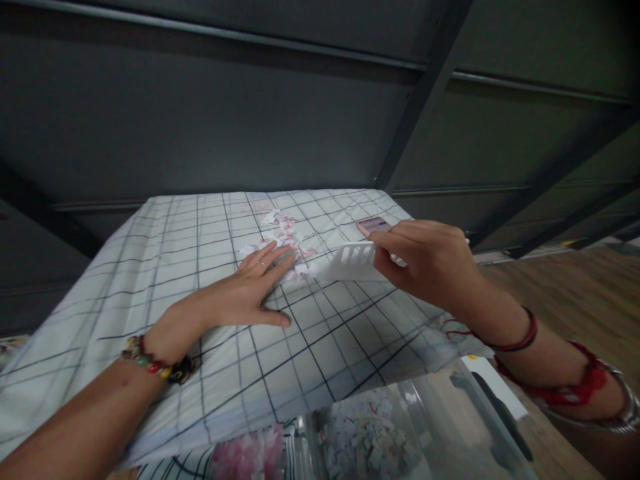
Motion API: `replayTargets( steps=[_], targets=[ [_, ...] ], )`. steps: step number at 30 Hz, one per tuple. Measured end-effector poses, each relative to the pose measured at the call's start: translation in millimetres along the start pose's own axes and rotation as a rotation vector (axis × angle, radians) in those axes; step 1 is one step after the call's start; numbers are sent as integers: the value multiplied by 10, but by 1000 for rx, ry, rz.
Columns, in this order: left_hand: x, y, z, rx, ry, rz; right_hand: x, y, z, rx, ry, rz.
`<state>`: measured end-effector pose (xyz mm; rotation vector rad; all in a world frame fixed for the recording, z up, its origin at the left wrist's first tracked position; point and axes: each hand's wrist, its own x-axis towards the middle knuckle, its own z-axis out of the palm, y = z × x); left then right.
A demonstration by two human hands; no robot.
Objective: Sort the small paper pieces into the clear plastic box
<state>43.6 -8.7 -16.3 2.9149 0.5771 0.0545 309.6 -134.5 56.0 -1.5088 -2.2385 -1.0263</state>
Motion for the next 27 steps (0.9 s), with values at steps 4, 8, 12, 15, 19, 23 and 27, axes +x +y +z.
replayTargets(
  steps=[4, 8, 12, 15, 19, 23, 27],
  targets=[
    [-4, 2, 0, 14, -4, 5, -15, 15, -64, -1, 58, -16],
    [-6, 2, 3, 11, 5, 2, -17, 7, -54, 26, -6, 6],
    [-3, 6, 2, 11, -2, -1, -18, -6, -26, 20, -39, 18],
    [0, 8, 2, 12, -5, -8, 3, 24, 17, -1, -79, 32],
    [2, 13, -2, 8, -12, -12, 26, 97, 97, 5, -80, 58],
    [5, 29, -16, 6, -22, -15, 9, 132, 110, 18, -82, 70],
    [4, 39, -30, 8, -28, -23, -12, 123, 59, -6, -64, 69]
  ],
)
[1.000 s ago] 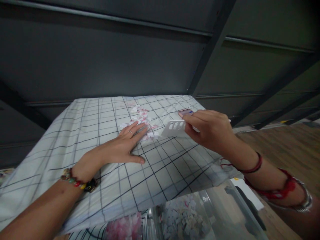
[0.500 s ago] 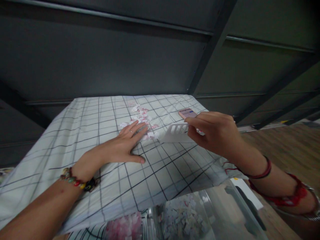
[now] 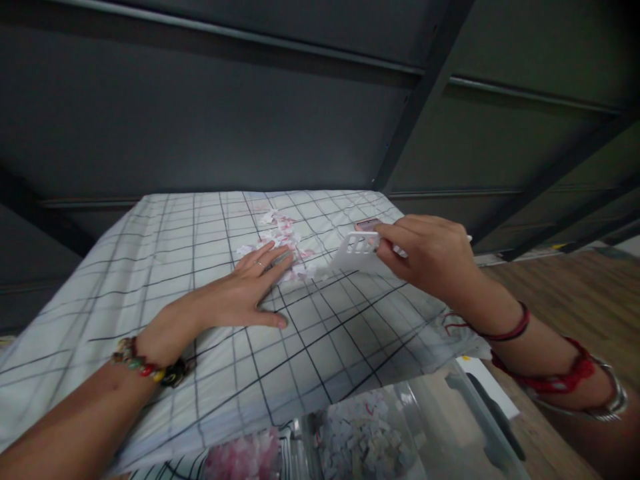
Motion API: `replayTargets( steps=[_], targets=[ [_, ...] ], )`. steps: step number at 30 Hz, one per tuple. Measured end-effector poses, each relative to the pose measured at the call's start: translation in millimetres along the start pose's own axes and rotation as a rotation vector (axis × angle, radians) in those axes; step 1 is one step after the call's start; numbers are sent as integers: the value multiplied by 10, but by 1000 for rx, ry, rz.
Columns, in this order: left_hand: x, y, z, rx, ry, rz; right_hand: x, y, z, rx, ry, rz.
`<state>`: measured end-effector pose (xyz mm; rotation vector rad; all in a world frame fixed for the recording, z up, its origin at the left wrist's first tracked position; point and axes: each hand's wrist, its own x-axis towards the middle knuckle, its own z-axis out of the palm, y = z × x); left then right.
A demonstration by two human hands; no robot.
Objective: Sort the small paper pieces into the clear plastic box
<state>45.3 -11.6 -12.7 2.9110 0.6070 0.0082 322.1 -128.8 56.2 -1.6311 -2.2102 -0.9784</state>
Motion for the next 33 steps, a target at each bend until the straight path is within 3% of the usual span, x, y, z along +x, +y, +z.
replayTargets(
  steps=[16, 23, 27, 33],
  targets=[
    [-3, -23, 24, 24, 2, 1, -7, -52, -89, 6, 99, -124],
    [4, -17, 25, 24, 4, 4, 47, -31, 43, 6, 49, -77],
    [-1, -17, 18, 21, 0, 7, 34, 19, -3, 16, 77, -69],
    [2, -9, 8, 28, 0, 5, -48, 28, -94, 49, 112, -183]
  ],
)
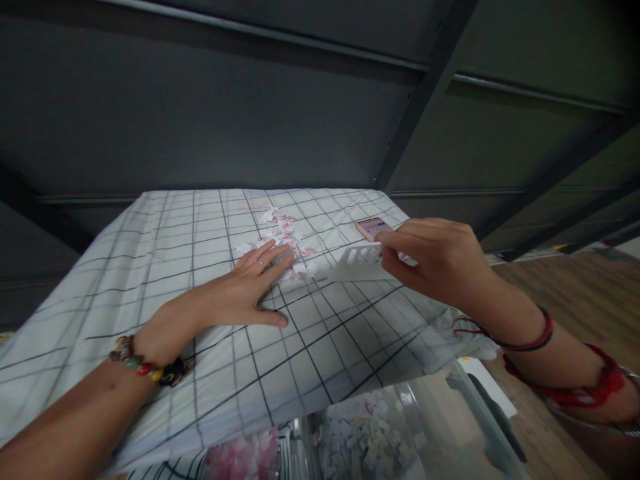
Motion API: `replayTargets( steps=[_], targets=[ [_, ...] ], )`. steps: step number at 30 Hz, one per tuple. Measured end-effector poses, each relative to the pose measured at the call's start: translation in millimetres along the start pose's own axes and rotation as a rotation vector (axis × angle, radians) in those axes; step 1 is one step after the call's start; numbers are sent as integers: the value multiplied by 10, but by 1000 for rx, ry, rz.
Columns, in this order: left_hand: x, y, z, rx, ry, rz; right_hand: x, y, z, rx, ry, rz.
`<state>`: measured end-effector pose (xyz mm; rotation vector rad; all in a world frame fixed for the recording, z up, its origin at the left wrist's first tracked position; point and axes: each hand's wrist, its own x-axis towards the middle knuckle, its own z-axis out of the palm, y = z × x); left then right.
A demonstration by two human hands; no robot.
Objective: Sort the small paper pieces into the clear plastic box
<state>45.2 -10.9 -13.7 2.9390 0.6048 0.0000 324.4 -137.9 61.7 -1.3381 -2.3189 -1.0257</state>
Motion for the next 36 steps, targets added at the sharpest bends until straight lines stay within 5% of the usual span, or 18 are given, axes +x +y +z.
replayTargets(
  steps=[8, 23, 29, 36],
  targets=[
    [7, 33, -30, -15, -21, -26, -55, -41, -57, 1, 92, -45],
    [6, 17, -10, -4, -11, -3, 21, 12, 6, 6, 37, -25],
    [-3, 8, -9, -21, 2, 4, 142, 2, 185, 7, -41, 75],
    [-9, -17, 20, -36, 13, 18, 133, 84, 191, -53, 28, 146]
  ],
)
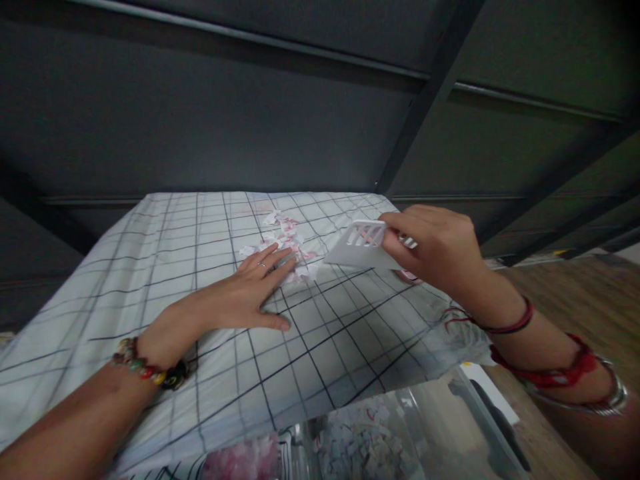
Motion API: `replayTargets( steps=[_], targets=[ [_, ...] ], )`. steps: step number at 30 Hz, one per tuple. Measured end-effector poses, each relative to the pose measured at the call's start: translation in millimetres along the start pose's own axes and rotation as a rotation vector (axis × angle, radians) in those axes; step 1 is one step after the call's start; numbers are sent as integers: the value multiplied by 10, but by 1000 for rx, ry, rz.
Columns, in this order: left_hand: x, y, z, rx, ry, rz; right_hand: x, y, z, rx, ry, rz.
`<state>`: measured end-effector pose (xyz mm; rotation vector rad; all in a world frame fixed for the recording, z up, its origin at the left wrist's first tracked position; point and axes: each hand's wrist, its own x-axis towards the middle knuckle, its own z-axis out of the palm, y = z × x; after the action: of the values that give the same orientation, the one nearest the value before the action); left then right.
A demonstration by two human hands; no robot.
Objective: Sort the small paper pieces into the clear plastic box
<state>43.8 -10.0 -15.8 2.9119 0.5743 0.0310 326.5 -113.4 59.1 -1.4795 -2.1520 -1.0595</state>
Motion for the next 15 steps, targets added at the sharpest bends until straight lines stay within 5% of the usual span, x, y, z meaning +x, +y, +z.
replayTargets(
  steps=[8, 15],
  targets=[
    [6, 6, 2, 6, -6, -6, -226, -148, -101, 26, -24, -62],
    [-32, -33, -37, 13, -40, -41, -215, -401, -159, 76, 105, -54]
  ],
)
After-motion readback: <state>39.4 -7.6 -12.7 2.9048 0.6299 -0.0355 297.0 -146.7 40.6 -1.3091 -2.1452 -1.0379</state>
